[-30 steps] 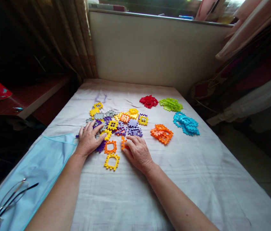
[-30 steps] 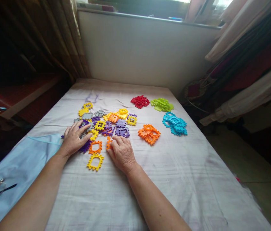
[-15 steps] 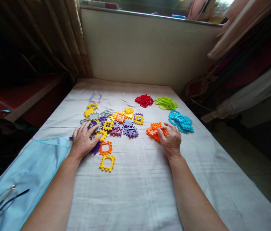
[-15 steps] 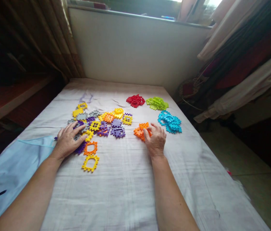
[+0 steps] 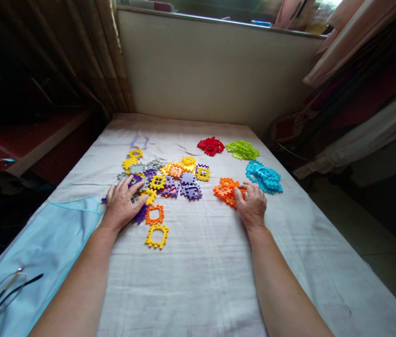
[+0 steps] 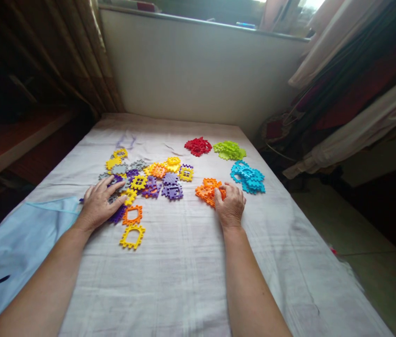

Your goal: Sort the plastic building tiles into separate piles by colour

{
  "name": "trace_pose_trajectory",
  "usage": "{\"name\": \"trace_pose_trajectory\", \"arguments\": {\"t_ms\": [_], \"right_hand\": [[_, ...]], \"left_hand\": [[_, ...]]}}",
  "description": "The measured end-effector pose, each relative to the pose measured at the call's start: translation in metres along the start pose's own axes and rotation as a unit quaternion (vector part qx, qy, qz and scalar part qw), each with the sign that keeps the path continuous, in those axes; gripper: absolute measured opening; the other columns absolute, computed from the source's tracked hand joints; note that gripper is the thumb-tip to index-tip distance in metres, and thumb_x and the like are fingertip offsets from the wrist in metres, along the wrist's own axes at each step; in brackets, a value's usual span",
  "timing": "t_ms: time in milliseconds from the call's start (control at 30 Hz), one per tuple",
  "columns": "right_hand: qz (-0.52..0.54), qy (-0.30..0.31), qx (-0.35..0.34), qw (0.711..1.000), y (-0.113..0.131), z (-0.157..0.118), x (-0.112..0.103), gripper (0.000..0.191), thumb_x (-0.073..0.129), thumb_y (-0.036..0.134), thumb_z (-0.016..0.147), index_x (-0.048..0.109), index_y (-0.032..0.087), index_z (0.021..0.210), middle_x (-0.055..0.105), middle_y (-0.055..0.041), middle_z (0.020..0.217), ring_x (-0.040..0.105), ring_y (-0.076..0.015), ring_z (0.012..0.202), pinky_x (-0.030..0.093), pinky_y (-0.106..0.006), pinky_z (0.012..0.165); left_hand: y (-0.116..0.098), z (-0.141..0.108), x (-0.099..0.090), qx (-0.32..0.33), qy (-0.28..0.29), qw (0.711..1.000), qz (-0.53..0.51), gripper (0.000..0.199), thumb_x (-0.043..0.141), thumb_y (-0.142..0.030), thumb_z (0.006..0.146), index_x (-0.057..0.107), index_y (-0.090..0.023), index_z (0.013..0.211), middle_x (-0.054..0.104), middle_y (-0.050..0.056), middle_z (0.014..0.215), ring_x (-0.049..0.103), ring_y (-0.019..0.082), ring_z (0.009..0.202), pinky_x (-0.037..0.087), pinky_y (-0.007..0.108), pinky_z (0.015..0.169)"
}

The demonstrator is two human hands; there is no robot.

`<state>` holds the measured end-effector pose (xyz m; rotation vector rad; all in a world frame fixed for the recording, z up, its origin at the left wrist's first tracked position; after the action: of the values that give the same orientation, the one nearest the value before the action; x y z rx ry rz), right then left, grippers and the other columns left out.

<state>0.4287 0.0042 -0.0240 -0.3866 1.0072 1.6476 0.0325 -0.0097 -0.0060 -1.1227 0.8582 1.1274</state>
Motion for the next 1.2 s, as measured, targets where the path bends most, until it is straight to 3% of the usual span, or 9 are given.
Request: {"name": "trace_pose_trajectory", "arguments": {"t_ms": [200, 400, 600, 767, 933, 1200], "right_hand": [[0.029, -0.002, -0.033, 0.999, 0.019, -0.004, -0.002, 0.022, 0.049, 0.032, 0.09, 0.067, 0.02, 0.092, 0.068, -0.013, 0.116, 0.058, -0.0285, 0.108, 0.041, -0.044, 0.096], [0.117, 0.035, -0.132, 0.984, 0.067, -0.02, -0.002, 0.019, 0.052, 0.028, 0.092, 0.069, 0.022, 0.088, 0.072, -0.0089, 0.106, 0.063, -0.0243, 0.102, 0.045, -0.041, 0.095], [0.203, 0.163, -0.261, 0.93, 0.128, -0.052, 0.003, 0.015, 0.055, 0.02, 0.092, 0.07, 0.021, 0.095, 0.074, -0.0071, 0.098, 0.064, -0.0212, 0.093, 0.05, -0.036, 0.085], [0.199, 0.264, -0.327, 0.885, 0.161, -0.064, 0.01, 0.026, 0.059, 0.021, 0.09, 0.068, 0.02, 0.114, 0.07, -0.0097, 0.116, 0.06, -0.0233, 0.104, 0.049, -0.039, 0.093], [0.161, 0.317, -0.343, 0.87, 0.172, -0.065, 0.017, 0.029, 0.059, 0.024, 0.092, 0.069, 0.027, 0.119, 0.061, -0.0095, 0.134, 0.052, -0.0255, 0.122, 0.042, -0.044, 0.103], [0.163, 0.335, -0.31, 0.875, 0.16, -0.06, 0.013, 0.012, 0.066, 0.031, 0.09, 0.069, 0.023, 0.099, 0.065, -0.0074, 0.127, 0.054, -0.0248, 0.119, 0.043, -0.041, 0.1]], "left_hand": [[-0.001, 0.0, 0.0, -0.001, -0.004, 1.0, 0.003, 0.047, 0.048, -0.044, 0.09, 0.061, -0.032, 0.133, 0.048, 0.007, 0.152, 0.04, 0.028, 0.142, 0.028, 0.05, 0.117], [-0.001, 0.0, 0.0, 0.004, 0.003, 1.0, 0.009, 0.047, 0.047, -0.043, 0.091, 0.061, -0.031, 0.134, 0.048, 0.008, 0.152, 0.039, 0.028, 0.142, 0.029, 0.049, 0.116], [-0.003, -0.002, 0.0, 0.007, -0.01, 1.0, 0.007, 0.047, 0.048, -0.044, 0.09, 0.062, -0.03, 0.133, 0.049, 0.009, 0.151, 0.041, 0.028, 0.141, 0.029, 0.049, 0.116], [-0.004, -0.002, -0.001, 0.009, -0.016, 1.0, 0.002, 0.046, 0.047, -0.042, 0.091, 0.063, -0.029, 0.132, 0.05, 0.009, 0.15, 0.042, 0.029, 0.141, 0.029, 0.049, 0.116], [-0.004, -0.001, 0.0, 0.01, -0.015, 1.0, 0.0, 0.046, 0.048, -0.042, 0.09, 0.063, -0.029, 0.132, 0.049, 0.01, 0.15, 0.042, 0.029, 0.141, 0.029, 0.05, 0.116], [0.001, -0.002, 0.003, 0.016, -0.02, 1.0, -0.006, 0.047, 0.051, -0.043, 0.089, 0.062, -0.032, 0.133, 0.049, 0.008, 0.15, 0.041, 0.029, 0.141, 0.029, 0.05, 0.116]]}}
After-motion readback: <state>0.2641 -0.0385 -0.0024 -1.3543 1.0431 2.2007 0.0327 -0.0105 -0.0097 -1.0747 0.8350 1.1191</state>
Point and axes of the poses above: each hand's wrist, its own z-axis towards the middle knuckle, its own x-axis out of the palm, y = z × x, the point moved 2 cm from there along z, towards the middle knuckle
